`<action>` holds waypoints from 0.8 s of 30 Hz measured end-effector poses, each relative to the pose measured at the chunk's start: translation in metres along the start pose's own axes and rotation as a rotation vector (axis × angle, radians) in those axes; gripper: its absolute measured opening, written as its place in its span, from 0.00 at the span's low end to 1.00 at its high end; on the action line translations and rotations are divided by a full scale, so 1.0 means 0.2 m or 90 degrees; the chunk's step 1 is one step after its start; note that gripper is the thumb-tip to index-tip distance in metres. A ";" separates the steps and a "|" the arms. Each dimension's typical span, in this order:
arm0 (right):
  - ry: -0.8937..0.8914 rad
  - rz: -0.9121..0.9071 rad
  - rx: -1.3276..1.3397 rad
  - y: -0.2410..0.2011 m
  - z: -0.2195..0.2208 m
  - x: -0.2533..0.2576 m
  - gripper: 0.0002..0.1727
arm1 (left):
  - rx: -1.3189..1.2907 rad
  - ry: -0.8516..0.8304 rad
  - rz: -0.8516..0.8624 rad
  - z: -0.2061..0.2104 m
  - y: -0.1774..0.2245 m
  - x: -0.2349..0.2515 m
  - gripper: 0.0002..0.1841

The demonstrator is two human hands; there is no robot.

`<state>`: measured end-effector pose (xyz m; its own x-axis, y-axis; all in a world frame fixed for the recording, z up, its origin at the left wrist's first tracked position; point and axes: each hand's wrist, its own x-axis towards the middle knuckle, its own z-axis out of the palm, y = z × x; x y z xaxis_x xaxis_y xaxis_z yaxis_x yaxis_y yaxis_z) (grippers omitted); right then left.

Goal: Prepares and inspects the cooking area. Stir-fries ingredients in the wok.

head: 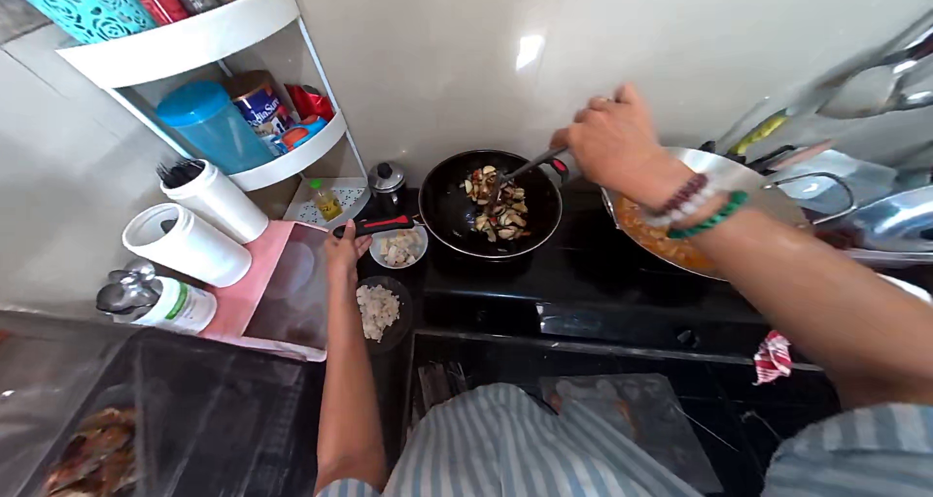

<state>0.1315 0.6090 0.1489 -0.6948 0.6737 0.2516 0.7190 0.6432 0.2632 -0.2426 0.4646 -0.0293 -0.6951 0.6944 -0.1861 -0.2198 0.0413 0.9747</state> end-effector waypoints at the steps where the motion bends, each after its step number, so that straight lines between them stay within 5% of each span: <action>1: 0.018 0.036 0.019 0.05 0.03 -0.12 0.10 | 0.004 -0.002 0.001 0.00 0.00 0.00 0.22; 5: 0.080 0.135 0.083 0.12 0.08 -0.48 0.12 | 0.020 -0.003 0.011 0.01 0.00 0.00 0.23; 10: 0.050 0.146 0.055 0.20 -0.04 -0.62 0.14 | 0.019 0.000 0.007 0.01 0.01 0.00 0.22; 19: -0.001 0.131 0.070 0.04 0.28 -0.42 0.11 | 0.004 0.010 0.003 0.01 0.02 0.01 0.22; 24: -0.148 0.123 0.037 0.04 0.00 -0.20 0.11 | -0.046 0.019 0.009 0.02 0.00 0.03 0.23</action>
<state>0.1643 0.5871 0.1399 -0.5272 0.8468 0.0705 0.8421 0.5097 0.1763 -0.2441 0.4709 -0.0290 -0.7186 0.6727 -0.1764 -0.2576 -0.0218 0.9660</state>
